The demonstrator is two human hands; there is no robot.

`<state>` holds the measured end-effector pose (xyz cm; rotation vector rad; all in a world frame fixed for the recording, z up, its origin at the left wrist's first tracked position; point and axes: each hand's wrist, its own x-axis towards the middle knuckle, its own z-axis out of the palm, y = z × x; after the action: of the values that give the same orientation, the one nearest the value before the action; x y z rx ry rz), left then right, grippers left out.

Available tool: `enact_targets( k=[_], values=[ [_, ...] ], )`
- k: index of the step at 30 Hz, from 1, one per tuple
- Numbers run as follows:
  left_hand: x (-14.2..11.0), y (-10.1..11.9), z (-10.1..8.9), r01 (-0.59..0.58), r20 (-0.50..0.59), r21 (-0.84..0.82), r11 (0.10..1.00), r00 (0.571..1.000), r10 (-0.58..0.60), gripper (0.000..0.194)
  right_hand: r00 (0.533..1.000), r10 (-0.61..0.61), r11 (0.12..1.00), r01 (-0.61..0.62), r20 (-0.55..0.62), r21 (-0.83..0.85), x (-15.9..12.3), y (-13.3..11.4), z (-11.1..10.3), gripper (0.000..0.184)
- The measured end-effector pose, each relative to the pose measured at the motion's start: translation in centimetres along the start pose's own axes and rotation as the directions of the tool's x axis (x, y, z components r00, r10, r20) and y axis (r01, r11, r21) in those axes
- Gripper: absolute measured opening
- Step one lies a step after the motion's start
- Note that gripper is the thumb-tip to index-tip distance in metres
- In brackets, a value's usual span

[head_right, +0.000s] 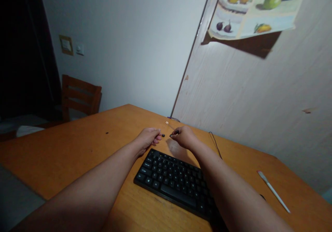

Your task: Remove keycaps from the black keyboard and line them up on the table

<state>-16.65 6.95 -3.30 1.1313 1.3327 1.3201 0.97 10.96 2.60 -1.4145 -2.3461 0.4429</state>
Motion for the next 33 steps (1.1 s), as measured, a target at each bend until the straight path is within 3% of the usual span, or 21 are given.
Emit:
enact_targets(
  k=[9,21,33],
  values=[
    [0.0,0.1,-0.3,0.04,-0.028,-0.019,0.999,0.999,-0.041,0.025,0.997,0.064,0.993,-0.06,0.039,-0.102,3.8,2.5,3.8,0.014],
    [0.2,0.0,-0.4,0.045,-0.012,-0.017,0.999,0.999,-0.045,0.018,0.996,0.082,0.985,-0.077,0.03,-0.153,5.5,3.6,5.6,0.016],
    [0.2,-0.1,-0.4,0.042,-0.004,0.006,0.999,0.999,-0.042,0.019,0.998,0.052,0.99,-0.05,0.017,-0.131,5.7,4.0,6.0,0.017]
  ],
)
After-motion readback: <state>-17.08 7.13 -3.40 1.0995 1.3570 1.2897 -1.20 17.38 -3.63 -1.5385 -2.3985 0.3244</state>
